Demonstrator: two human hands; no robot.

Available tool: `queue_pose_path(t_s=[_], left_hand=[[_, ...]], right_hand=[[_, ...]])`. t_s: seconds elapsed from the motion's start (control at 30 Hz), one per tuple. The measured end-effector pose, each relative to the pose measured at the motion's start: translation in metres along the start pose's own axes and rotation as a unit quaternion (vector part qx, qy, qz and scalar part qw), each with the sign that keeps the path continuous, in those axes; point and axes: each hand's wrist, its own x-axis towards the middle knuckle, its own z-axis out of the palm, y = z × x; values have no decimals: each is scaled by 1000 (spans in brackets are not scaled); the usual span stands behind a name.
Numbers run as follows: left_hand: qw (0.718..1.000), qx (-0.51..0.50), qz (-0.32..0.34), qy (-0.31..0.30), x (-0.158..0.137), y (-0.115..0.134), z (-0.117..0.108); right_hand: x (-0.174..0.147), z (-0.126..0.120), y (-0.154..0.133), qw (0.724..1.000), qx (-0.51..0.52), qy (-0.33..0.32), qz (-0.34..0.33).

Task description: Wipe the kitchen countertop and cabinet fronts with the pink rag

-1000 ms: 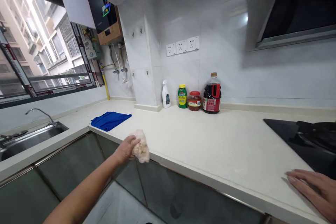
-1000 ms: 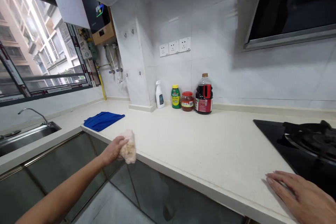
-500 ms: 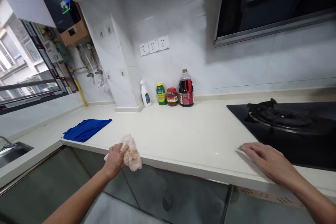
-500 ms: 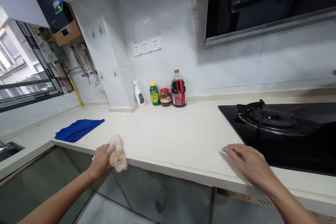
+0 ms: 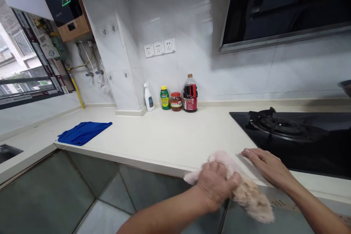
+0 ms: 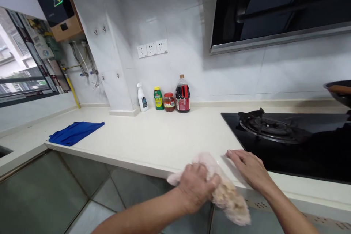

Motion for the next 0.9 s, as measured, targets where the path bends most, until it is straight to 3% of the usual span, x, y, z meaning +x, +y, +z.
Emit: queue_pose_path(t_s=[0.1, 0.23, 0.4, 0.6, 0.7, 0.8, 0.9], left_hand=[[999, -2, 19, 38, 17, 20, 7], [998, -4, 53, 32, 0, -6, -5], [999, -32, 16, -23, -66, -82, -23], [978, -26, -137, -157, -169, -225, -77], [970, 27, -188, -153, -211, -285, -105], [962, 62, -205, -170, -226, -306, -115], [959, 75, -190, -197, -208, -287, -107]], right_hand=[[0, 1, 5, 1000, 18, -4, 4], [-1, 2, 9, 1000, 3, -1, -21], [-5, -3, -3, 999, 12, 3, -30], [-10, -9, -24, 998, 37, 26, -46], [-10, -8, -29, 994, 82, 67, -14], [-9, -7, -28, 984, 125, 125, 4], [-7, -5, -25, 973, 166, 161, 16]])
